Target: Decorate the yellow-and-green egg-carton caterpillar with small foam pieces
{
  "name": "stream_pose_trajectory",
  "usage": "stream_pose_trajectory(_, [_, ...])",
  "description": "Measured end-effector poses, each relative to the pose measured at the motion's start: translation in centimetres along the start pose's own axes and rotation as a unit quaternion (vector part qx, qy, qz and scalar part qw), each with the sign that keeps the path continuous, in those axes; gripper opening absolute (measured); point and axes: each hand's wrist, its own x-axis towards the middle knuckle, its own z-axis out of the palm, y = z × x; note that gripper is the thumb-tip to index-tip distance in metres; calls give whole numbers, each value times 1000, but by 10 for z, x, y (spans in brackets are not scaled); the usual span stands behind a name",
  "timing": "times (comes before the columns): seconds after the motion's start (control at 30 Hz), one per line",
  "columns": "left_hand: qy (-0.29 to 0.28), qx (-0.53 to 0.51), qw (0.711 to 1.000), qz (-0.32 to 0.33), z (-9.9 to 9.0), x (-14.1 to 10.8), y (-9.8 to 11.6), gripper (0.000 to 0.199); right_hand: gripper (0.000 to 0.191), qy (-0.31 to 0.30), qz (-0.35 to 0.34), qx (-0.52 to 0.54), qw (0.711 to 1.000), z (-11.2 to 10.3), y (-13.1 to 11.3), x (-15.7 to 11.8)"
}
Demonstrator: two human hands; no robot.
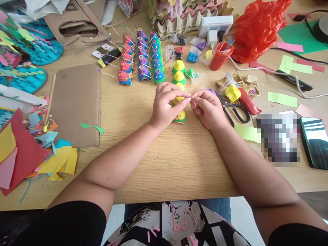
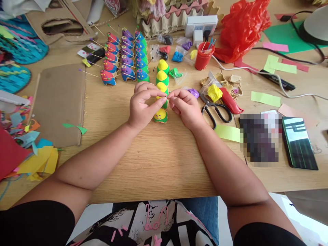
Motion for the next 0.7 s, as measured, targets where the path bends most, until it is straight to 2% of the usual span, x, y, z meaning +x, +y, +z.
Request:
stream_pose_trajectory(0.2, [-8,5,1000,-5,-1,0,-1,17,40,15,-8,12,1000,0,-3,2])
stream_pose_trajectory(0.33, [-1,-3,1000,0,-1,0,0,16,50,-2,2,16,1000,1,-4,1])
stream_pose_trajectory(0.7, [-31,21,999,-35,0,1,1,10,50,-6,22,-11,1000,2,-5,0])
